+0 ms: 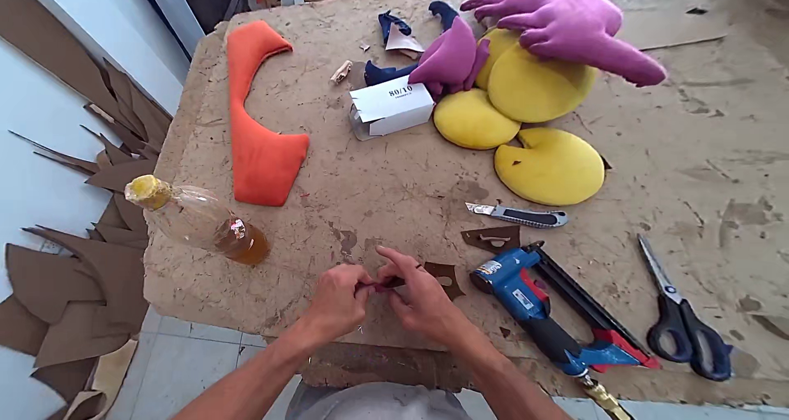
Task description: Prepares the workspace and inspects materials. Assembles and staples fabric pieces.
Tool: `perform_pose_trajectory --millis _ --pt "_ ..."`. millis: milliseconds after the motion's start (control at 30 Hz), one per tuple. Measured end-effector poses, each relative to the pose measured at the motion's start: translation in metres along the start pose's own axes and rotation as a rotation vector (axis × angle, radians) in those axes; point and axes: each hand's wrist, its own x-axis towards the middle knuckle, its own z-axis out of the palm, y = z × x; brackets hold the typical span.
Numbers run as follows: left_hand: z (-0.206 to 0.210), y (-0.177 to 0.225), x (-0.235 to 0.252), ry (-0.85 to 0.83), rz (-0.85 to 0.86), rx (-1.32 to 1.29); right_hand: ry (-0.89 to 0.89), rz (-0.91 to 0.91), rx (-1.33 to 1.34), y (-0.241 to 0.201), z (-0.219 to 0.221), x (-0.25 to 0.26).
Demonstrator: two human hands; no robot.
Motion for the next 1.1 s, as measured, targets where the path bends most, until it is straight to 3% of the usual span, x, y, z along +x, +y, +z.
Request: perform_pose_trajectory --millis 67,133,233,467,633,767,867,967,1033,1100 --pt "0.031 -0.028 0.000 0.177 0.252 0.177 0.044 -0.011 -0.194 0.008 0.012 -0.002" --pt "0.052 -0.043 -0.002 0.275 0.346 0.254 0.101 -0.035 -0.320 0.015 0.024 -0.010" --pt "0.060 -0.043 -0.008 0.318 0.360 0.321 0.139 -0.049 -0.390 0.016 0.025 -0.015" --pt "0.052 -0.039 -0.008 0.243 0.358 0.341 0.172 0.030 -0.595 -0.005 0.039 -0.016" --pt "0.056 -0.039 -0.005 0.331 0.235 0.170 0.211 0.087 -0.636 -0.008 0.048 -0.020" --pt "0.050 -0.029 -0.002 0.227 0.018 0.077 0.200 0.098 -0.631 -0.006 0.047 -0.024" --pt "0.047 -0.029 0.000 0.179 -0.041 0.032 0.151 0.101 -0.585 -0.007 0.040 -0.021" --pt "0.050 -0.030 -0.003 0.211 0.003 0.026 0.189 0.278 -0.480 -0.017 -0.001 -0.025" --pt "0.054 -0.031 -0.005 0.254 0.029 0.040 0.337 0.464 -0.618 -0.022 -0.046 -0.050" --pt "0.059 -0.032 -0.007 0.298 0.034 0.048 0.358 0.709 -0.714 -0.011 -0.079 -0.088"
